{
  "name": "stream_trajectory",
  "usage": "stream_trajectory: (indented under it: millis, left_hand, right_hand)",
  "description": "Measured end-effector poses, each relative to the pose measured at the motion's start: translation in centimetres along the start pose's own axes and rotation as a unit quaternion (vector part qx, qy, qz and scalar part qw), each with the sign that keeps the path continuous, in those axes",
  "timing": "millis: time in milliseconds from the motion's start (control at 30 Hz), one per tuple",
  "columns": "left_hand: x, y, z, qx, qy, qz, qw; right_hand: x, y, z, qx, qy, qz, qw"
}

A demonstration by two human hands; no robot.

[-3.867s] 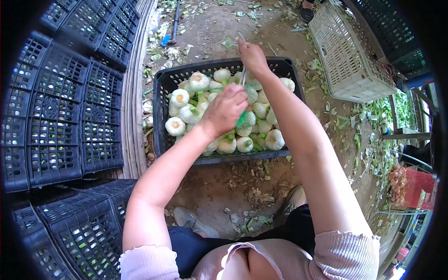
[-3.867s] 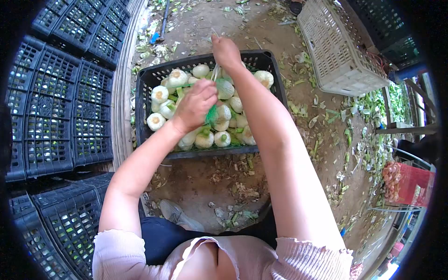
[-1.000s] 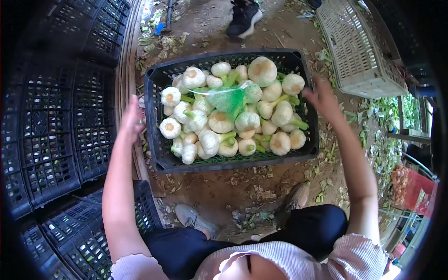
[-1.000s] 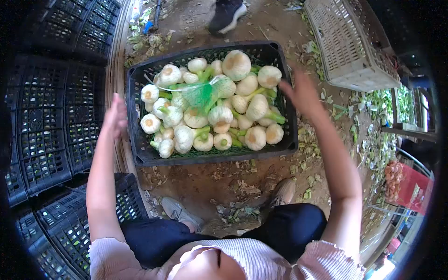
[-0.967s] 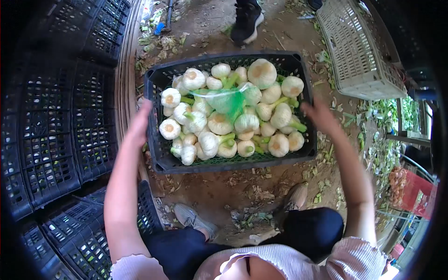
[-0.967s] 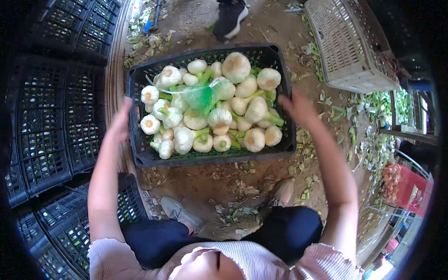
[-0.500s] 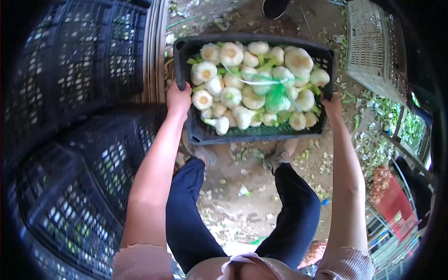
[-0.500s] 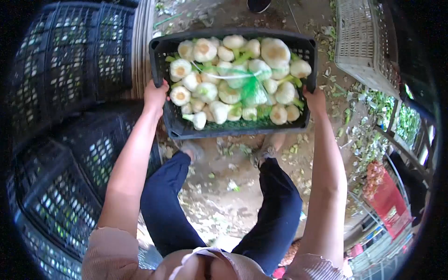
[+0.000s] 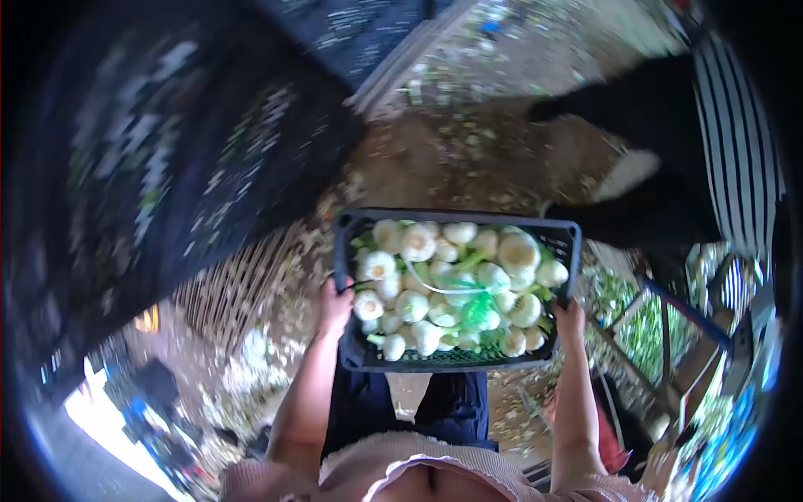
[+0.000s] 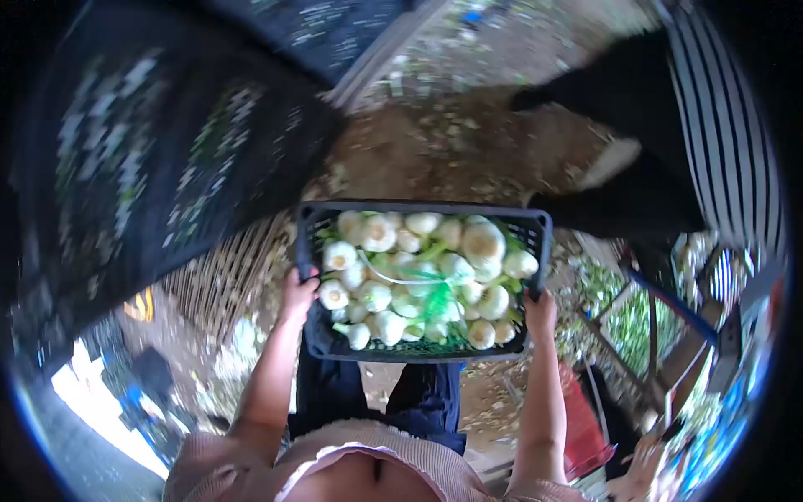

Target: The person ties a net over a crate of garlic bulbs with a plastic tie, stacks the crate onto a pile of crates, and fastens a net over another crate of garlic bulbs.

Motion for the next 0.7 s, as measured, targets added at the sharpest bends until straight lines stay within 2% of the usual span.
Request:
stream_trajectory:
  millis: [33, 100, 167, 200, 333, 367, 400, 433, 500, 533, 567, 600, 633, 667, 700]
  left_hand:
    - [-2.3, 2.4, -1.2, 0.009, -0.007, 0.029, 1.000]
    - [-6.7, 6.4, -3.5, 0.026, -0.051, 0.029, 0.998]
    - [-8.2, 8.4, -1.2, 0.039, -0.049, 0.011, 0.998]
    - [-10.9, 9.7, -1.8, 0.031, -0.060, 0.011, 0.998]
    - [-21.4, 15.4, -8.2, 0.005, -0.107, -0.016, 0.994]
    - [-24.5, 16.8, -9.2, 0.000, -0.120, -0.024, 0.993]
    - [-27.5, 18.3, -10.6, -0.042, -0.126, -0.023, 0.991]
    - [-29.4, 22.1, -10.7, -0.032, -0.157, -0.024, 0.987]
    - [-34.5, 26.1, -12.8, -0.106, -0.182, -0.054, 0.976]
    - [-36.4, 29.0, -13.2, -0.123, -0.206, -0.073, 0.968]
    - [-38.0, 31.8, -13.8, -0.142, -0.228, -0.089, 0.959]
    - [-39.6, 33.3, -14.8, -0.166, -0.248, -0.106, 0.949]
    - [-41.3, 35.0, -15.1, -0.188, -0.268, -0.121, 0.937]
    - [-42.6, 37.0, -15.3, -0.208, -0.274, -0.146, 0.927]
    - [-43.8, 39.0, -15.3, -0.228, -0.279, -0.169, 0.917]
  right_hand:
    - [0.2, 0.7, -1.7, -0.037, 0.009, 0.025, 0.999]
    - [1.0, 3.0, -5.5, -0.088, 0.003, -0.012, 0.996]
    - [3.0, 5.2, -5.2, -0.119, -0.009, -0.020, 0.993]
    - [4.1, 6.5, -6.6, -0.113, 0.013, -0.062, 0.992]
    - [8.5, 13.3, -15.8, -0.135, 0.071, -0.019, 0.988]
    - [10.5, 15.8, -17.8, -0.152, 0.091, -0.060, 0.982]
    - [12.8, 17.1, -19.1, -0.178, 0.112, -0.053, 0.976]
    - [14.9, 18.1, -20.4, -0.202, 0.132, -0.047, 0.969]
    - [20.6, 22.2, -23.6, -0.207, 0.188, -0.143, 0.950]
    - [23.6, 24.3, -25.2, -0.226, 0.222, -0.150, 0.937]
    - [26.6, 25.7, -26.2, -0.265, 0.238, -0.081, 0.931]
    - [29.1, 26.5, -26.0, -0.298, 0.233, -0.137, 0.915]
    - [32.3, 28.5, -27.8, -0.267, 0.280, -0.146, 0.910]
    - [35.6, 29.2, -27.5, -0.302, 0.274, -0.185, 0.894]
    - [38.6, 31.2, -29.4, -0.297, 0.322, -0.179, 0.881]
Point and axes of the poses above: each hand's wrist, its own z-axis towards the middle knuckle, its own x-axis out of the palm, y = z × x, the point moved 8 cm from there along z, towards the middle knuckle, and after that the axes turned 10 degrees about z, right-handed, at the moved point
